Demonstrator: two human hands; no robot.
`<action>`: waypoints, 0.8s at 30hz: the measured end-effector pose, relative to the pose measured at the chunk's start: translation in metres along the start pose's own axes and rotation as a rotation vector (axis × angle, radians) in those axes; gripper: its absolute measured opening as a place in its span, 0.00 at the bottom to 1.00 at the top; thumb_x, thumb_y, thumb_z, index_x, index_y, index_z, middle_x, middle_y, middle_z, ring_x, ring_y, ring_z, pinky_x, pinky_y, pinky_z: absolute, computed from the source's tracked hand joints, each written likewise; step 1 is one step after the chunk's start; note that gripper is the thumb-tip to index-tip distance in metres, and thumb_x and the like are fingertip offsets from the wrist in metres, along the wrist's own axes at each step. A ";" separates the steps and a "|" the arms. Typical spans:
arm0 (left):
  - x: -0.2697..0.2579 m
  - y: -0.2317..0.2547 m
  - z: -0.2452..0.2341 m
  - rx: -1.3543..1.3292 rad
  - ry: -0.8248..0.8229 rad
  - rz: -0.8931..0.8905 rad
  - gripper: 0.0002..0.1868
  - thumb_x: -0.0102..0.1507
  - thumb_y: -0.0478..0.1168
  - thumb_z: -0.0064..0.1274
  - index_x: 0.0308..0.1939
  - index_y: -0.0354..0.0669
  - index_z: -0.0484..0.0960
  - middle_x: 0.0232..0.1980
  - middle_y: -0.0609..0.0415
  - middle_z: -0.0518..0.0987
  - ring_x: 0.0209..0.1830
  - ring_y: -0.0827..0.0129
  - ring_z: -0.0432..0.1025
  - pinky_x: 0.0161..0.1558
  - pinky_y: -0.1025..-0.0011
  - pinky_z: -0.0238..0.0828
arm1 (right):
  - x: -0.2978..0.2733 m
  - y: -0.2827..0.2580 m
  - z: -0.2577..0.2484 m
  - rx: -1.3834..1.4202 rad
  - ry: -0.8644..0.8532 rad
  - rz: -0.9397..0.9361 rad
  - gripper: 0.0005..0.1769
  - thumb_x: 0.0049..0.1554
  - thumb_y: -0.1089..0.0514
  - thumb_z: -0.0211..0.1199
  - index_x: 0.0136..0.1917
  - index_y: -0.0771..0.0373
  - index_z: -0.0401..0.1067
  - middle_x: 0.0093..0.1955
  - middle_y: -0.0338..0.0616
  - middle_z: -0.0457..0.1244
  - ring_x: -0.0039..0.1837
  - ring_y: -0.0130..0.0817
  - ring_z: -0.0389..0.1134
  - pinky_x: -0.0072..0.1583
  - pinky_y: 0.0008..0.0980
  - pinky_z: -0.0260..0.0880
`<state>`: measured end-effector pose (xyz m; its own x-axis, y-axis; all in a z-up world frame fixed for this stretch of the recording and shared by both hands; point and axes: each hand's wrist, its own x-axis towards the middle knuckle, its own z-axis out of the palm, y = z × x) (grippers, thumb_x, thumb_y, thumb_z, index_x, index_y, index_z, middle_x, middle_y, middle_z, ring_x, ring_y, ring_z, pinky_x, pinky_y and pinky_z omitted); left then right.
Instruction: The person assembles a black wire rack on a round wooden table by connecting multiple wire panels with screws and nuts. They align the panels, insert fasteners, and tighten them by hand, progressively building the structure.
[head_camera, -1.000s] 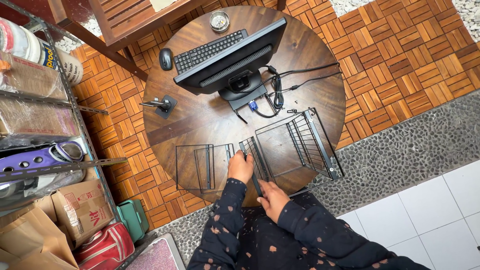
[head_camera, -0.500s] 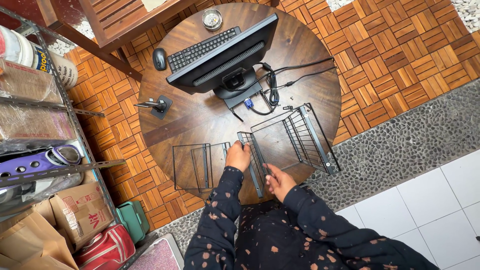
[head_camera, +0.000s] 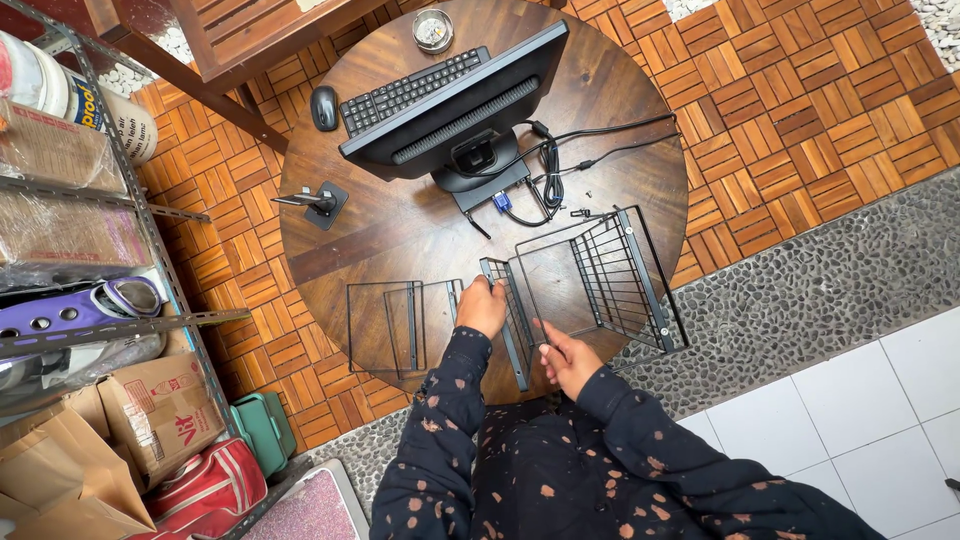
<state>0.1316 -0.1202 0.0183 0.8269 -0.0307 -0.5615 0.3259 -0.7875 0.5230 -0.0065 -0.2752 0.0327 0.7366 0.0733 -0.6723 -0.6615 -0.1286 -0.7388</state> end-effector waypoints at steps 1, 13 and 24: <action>-0.001 0.001 0.000 -0.005 0.000 0.001 0.21 0.68 0.50 0.47 0.44 0.31 0.77 0.40 0.30 0.81 0.45 0.39 0.77 0.51 0.52 0.73 | 0.000 0.000 0.001 0.013 -0.003 0.001 0.32 0.65 0.60 0.50 0.81 0.48 0.53 0.36 0.34 0.60 0.36 0.21 0.60 0.42 0.24 0.70; -0.007 0.014 -0.004 -0.003 -0.034 -0.019 0.21 0.69 0.50 0.45 0.44 0.30 0.77 0.40 0.31 0.81 0.44 0.40 0.78 0.50 0.52 0.73 | -0.012 0.007 0.003 0.002 -0.004 -0.019 0.32 0.65 0.61 0.49 0.80 0.48 0.55 0.37 0.34 0.60 0.36 0.21 0.59 0.40 0.23 0.67; -0.007 0.012 -0.007 -0.009 -0.032 0.011 0.21 0.69 0.49 0.45 0.44 0.29 0.77 0.38 0.30 0.82 0.43 0.40 0.78 0.49 0.52 0.73 | 0.004 0.010 0.011 0.169 -0.037 -0.022 0.31 0.66 0.61 0.49 0.81 0.52 0.55 0.38 0.34 0.58 0.37 0.20 0.56 0.40 0.22 0.64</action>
<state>0.1331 -0.1251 0.0329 0.8151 -0.0592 -0.5763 0.3212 -0.7817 0.5346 -0.0118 -0.2648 0.0228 0.7477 0.1112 -0.6547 -0.6617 0.0411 -0.7486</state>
